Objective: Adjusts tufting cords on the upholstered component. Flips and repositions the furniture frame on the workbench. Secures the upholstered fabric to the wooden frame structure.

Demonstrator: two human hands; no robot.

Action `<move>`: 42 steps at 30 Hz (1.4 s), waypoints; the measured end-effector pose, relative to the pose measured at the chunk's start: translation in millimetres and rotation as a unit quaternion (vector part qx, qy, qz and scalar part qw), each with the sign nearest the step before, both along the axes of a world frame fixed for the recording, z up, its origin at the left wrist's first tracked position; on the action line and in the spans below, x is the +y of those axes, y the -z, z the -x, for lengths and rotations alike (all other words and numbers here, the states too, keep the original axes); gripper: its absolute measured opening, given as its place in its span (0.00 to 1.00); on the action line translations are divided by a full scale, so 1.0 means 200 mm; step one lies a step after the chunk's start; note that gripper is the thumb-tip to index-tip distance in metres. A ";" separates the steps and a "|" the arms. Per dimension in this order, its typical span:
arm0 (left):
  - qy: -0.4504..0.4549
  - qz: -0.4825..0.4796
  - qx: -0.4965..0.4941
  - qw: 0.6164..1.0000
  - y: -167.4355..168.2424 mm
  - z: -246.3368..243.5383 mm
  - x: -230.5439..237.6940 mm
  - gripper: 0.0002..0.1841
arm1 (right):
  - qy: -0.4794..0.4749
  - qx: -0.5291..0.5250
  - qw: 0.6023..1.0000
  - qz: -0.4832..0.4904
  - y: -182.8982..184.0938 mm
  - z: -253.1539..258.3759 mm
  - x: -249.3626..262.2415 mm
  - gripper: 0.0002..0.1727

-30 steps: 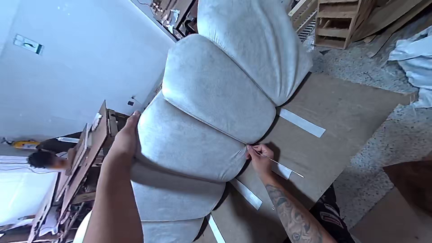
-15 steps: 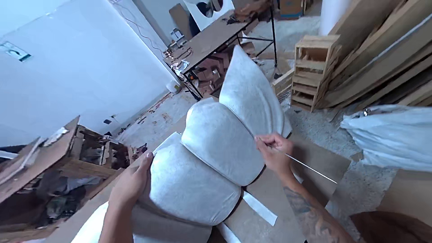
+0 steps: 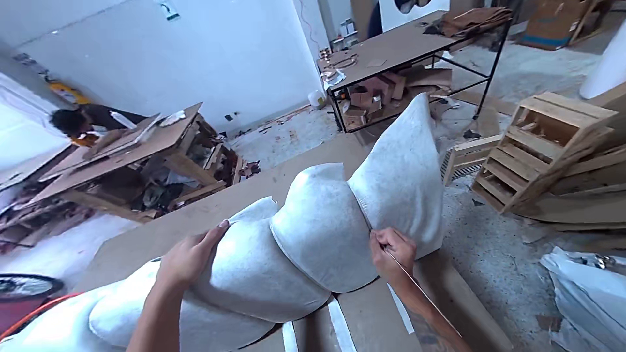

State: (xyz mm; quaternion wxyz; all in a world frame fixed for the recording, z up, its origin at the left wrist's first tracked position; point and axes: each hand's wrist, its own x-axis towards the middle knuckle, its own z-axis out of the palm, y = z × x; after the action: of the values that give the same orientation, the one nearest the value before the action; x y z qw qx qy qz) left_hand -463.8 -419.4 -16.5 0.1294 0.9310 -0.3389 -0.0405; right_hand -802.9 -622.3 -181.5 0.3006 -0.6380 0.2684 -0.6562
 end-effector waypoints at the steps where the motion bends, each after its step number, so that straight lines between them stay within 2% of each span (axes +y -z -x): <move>1: -0.006 0.002 -0.002 1.000 -0.01 0.02 0.01 0.54 | 0.001 -0.009 1.000 0.014 -0.06 0.01 -0.01 0.11; 4: -0.016 0.008 0.004 1.000 -0.02 0.08 0.03 0.52 | -0.010 0.012 0.996 0.093 -0.24 0.02 -0.07 0.09; 7: -0.034 0.012 0.006 0.999 -0.03 0.11 0.05 0.52 | -0.048 0.068 0.989 0.121 -0.20 0.05 -0.04 0.13; 11: -0.048 0.015 0.029 0.998 -0.03 0.11 0.04 0.53 | -0.083 0.108 0.991 0.007 0.03 0.15 0.03 0.14; 12: -0.051 0.013 0.027 0.998 -0.04 0.12 0.04 0.54 | -0.091 0.101 0.991 -0.016 0.03 0.18 0.03 0.14; 14: -0.054 0.010 0.014 0.998 -0.05 0.13 0.05 0.56 | -0.104 0.071 0.992 -0.002 -0.09 0.20 -0.01 0.12; 16: -0.054 0.008 0.008 0.998 -0.05 0.15 0.07 0.56 | -0.092 0.009 0.995 0.034 -0.26 0.10 -0.09 0.08; 18: -0.056 0.012 0.001 0.998 -0.03 0.17 0.10 0.56 | -0.076 -0.021 0.996 0.038 -0.31 -0.01 -0.10 0.10; 20: -0.056 0.019 -0.005 0.998 -0.02 0.17 0.11 0.56 | -0.101 0.005 0.995 0.021 -0.22 0.07 0.00 0.12; 22: -0.058 0.024 -0.007 0.998 -0.02 0.16 0.11 0.56 | -0.179 0.023 0.982 -0.052 -0.08 0.22 0.07 0.11; 24: -0.057 0.020 -0.007 0.998 0.00 0.14 0.14 0.56 | -0.213 0.019 0.971 -0.106 -0.08 0.31 0.08 0.09; 27: -0.048 0.027 -0.016 0.998 0.04 0.06 0.16 0.55 | -0.142 -0.049 0.988 -0.034 -0.30 0.15 0.00 0.07; 28: -0.047 0.031 -0.015 0.998 0.06 0.05 0.18 0.55 | -0.132 -0.067 0.989 -0.018 -0.32 0.07 -0.01 0.08; 30: -0.045 0.031 -0.017 0.998 0.09 0.04 0.21 0.55 | -0.139 -0.052 0.988 -0.034 -0.25 0.06 0.03 0.09; 34: -0.028 0.037 -0.016 0.999 0.12 -0.03 0.24 0.52 | -0.208 -0.018 0.968 -0.138 -0.13 0.23 0.13 0.07; 38: -0.033 0.054 -0.007 0.998 0.14 -0.07 0.24 0.51 | -0.163 -0.100 0.979 -0.074 -0.30 0.08 0.06 0.07; 40: -0.038 0.056 0.001 0.998 0.15 -0.04 0.26 0.51 | -0.152 -0.110 0.979 -0.074 -0.24 0.03 0.07 0.09; 42: -0.031 0.055 -0.018 0.998 0.12 -0.01 0.23 0.52 | -0.168 -0.081 0.976 -0.116 -0.11 0.08 0.12 0.08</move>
State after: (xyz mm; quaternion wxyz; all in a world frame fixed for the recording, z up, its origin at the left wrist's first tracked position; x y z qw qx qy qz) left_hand -460.9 -373.1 -41.1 0.1758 0.9329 -0.3143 -0.0011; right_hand -819.5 -598.0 -159.3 0.4994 -0.5795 0.2058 -0.6103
